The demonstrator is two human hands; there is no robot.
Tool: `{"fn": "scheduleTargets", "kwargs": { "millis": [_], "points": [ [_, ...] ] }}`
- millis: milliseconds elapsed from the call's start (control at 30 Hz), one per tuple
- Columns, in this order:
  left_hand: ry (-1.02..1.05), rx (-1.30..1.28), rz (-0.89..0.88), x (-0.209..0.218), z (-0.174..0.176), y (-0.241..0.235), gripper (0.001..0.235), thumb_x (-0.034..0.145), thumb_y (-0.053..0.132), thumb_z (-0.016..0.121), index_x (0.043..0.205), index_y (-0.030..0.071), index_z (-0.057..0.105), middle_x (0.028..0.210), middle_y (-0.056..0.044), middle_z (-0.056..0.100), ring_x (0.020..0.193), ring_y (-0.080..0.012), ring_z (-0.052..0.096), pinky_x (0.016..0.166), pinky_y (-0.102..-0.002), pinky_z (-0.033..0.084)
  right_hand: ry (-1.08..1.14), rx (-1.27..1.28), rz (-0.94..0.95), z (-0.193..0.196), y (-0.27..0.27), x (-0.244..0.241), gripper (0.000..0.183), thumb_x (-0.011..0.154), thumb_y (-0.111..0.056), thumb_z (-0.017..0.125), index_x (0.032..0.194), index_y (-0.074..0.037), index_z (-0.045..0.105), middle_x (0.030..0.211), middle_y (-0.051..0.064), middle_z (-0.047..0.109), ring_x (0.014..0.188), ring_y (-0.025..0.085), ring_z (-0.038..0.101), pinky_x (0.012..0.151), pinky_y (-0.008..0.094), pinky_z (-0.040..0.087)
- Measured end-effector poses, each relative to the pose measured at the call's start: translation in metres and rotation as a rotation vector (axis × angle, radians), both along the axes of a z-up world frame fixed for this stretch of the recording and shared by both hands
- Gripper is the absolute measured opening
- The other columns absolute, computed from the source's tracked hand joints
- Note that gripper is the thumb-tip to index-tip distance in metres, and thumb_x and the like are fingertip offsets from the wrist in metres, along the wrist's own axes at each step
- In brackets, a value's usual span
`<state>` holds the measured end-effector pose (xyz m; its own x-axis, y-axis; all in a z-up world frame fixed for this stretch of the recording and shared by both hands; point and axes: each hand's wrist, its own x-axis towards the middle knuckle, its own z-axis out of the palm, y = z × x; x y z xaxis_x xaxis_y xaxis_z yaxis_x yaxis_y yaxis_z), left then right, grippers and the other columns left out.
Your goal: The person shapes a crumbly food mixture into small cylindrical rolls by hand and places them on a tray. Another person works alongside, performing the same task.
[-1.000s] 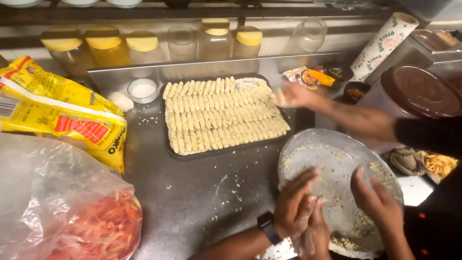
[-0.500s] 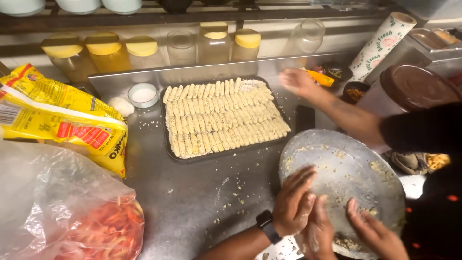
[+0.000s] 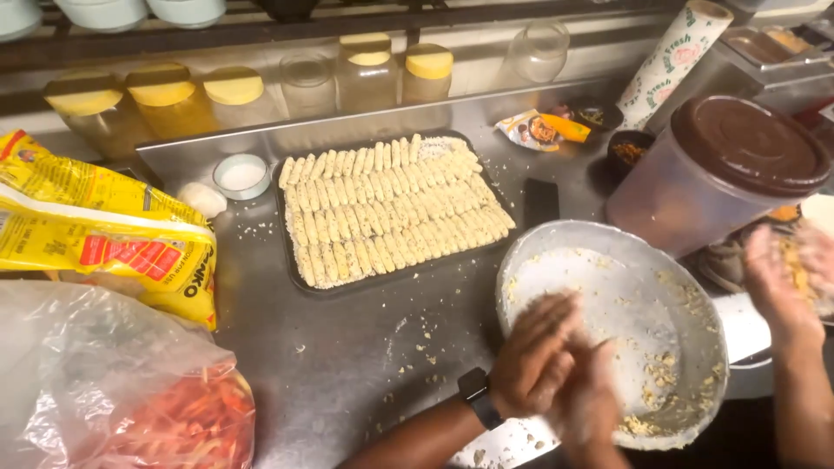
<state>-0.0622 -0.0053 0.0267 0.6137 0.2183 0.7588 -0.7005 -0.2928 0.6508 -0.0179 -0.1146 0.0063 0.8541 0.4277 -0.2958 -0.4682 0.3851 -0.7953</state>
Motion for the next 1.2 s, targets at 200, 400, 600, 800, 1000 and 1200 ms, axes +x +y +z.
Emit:
{"fn": "scheduleTargets", "kwargs": {
  "millis": [200,400,600,800,1000,1200],
  "points": [
    [0.034,-0.053,-0.052,0.013,-0.018,0.001,0.064,0.118,0.050,0.028,0.157,0.001,0.042,0.165,-0.021,0.044,0.160,-0.0332,0.039,0.135,-0.048,0.030,-0.118,-0.487,-0.137,-0.059,-0.002,0.027,0.072,0.100,-0.049,0.026,0.156,-0.006,0.037,0.144,0.020,0.056,0.128,0.034,0.056,0.106,0.044,0.049],
    [0.090,-0.145,-0.374,-0.005,-0.016,0.006,0.071,0.115,0.053,0.035,0.160,-0.002,0.031,0.169,-0.024,0.032,0.163,-0.0337,0.025,0.134,-0.050,0.024,-0.361,-0.144,-0.161,-0.053,0.005,0.015,0.073,0.105,-0.048,0.032,0.160,0.001,0.030,0.159,0.023,0.041,0.142,0.033,0.041,0.116,0.045,0.034],
    [0.041,-0.107,-0.201,0.010,-0.031,0.001,0.074,0.114,0.055,0.031,0.162,-0.002,0.031,0.169,-0.024,0.034,0.163,-0.0347,0.028,0.135,-0.048,0.022,-0.657,0.040,-0.219,-0.008,0.021,0.012,0.072,0.110,-0.051,0.029,0.161,-0.001,0.023,0.168,0.020,0.028,0.157,0.031,0.028,0.129,0.041,0.022],
    [0.158,-0.093,-0.178,0.004,-0.018,0.002,0.080,0.113,0.062,0.027,0.160,-0.002,0.034,0.171,-0.023,0.032,0.164,-0.0353,0.028,0.135,-0.047,0.022,-0.496,-0.187,-0.072,-0.009,0.015,0.003,0.082,0.104,-0.060,0.019,0.161,-0.002,0.027,0.170,0.018,0.028,0.154,0.033,0.031,0.123,0.041,0.026],
    [0.302,-0.363,-0.230,0.019,-0.050,-0.003,0.090,0.103,0.068,0.032,0.162,0.001,0.027,0.171,-0.021,0.029,0.159,-0.0323,0.028,0.128,-0.046,0.026,-0.925,-0.368,0.077,0.011,0.017,-0.012,0.072,0.110,-0.043,0.028,0.162,0.005,0.017,0.172,0.028,0.016,0.161,0.037,0.010,0.128,0.041,0.009],
    [0.587,-1.148,-0.604,0.021,-0.087,0.005,0.085,0.103,0.066,0.038,0.164,0.008,0.037,0.162,-0.021,0.019,0.137,-0.0254,0.033,0.110,-0.042,0.028,-1.147,-0.729,0.034,-0.004,0.021,0.020,0.062,0.110,-0.027,0.036,0.160,0.006,0.020,0.169,0.027,0.023,0.160,0.037,0.017,0.130,0.046,0.013]
  ]
}}
